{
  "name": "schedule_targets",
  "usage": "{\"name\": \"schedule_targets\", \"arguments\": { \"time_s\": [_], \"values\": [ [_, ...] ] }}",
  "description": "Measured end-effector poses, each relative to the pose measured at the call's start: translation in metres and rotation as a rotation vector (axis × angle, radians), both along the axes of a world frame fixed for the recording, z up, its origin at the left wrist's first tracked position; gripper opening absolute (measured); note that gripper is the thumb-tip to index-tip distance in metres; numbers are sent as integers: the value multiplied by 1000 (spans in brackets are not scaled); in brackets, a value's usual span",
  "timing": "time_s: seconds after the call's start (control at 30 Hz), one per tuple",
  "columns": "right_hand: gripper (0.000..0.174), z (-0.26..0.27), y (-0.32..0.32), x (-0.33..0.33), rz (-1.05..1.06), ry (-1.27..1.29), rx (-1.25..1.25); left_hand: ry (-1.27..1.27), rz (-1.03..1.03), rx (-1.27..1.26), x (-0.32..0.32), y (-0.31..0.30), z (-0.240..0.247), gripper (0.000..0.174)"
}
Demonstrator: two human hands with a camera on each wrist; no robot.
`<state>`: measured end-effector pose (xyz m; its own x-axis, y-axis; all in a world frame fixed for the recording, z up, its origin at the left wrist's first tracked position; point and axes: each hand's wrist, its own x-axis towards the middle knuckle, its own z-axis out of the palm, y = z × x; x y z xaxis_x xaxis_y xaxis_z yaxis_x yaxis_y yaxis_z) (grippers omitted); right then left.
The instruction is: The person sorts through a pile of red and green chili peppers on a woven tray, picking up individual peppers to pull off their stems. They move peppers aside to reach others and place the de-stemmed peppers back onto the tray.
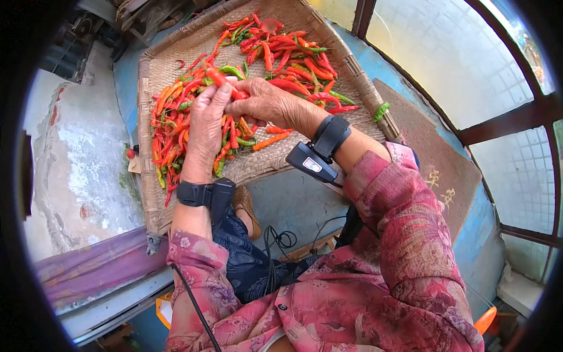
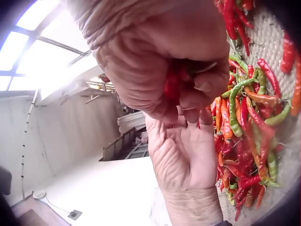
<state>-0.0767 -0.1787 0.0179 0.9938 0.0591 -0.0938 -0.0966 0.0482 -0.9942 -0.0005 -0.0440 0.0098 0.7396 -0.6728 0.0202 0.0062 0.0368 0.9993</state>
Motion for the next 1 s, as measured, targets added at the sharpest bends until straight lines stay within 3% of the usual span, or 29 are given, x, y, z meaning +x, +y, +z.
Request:
{"name": "schedule_targets", "arguments": {
  "time_s": [0.07,0.13,0.27,0.37,0.5,0.6,0.67,0.7,0.73,0.87,1.0],
  "values": [
    [15,-7,-2,3,16,33,-19,-51,25,4,-1,-3,-1,30],
    [13,-11,-4,5,23,26,-108,-144,228,-108,-2,-7,5,22],
    [12,-23,-12,7,8,55,-42,-52,415,-275,22,8,10,16],
    [13,-23,-19,7,-142,99,14,-92,639,-291,51,35,11,16],
    [13,-24,-28,7,-274,36,19,-124,687,-113,75,61,-1,15],
    [21,-24,-27,8,-299,20,177,-277,725,-8,65,55,-2,24],
    [28,-17,-21,5,-277,22,196,-802,843,340,49,39,-1,29],
    [34,-12,-18,3,-230,-52,128,-755,651,433,32,31,8,41],
    [41,-9,-16,2,-182,-125,60,-645,404,241,22,20,4,37],
    [51,-11,-9,3,1,-192,51,-37,1,67,-16,-5,2,30],
    [54,-13,-13,4,68,-167,76,-29,2,39,-14,-9,-6,30]
  ]
}}
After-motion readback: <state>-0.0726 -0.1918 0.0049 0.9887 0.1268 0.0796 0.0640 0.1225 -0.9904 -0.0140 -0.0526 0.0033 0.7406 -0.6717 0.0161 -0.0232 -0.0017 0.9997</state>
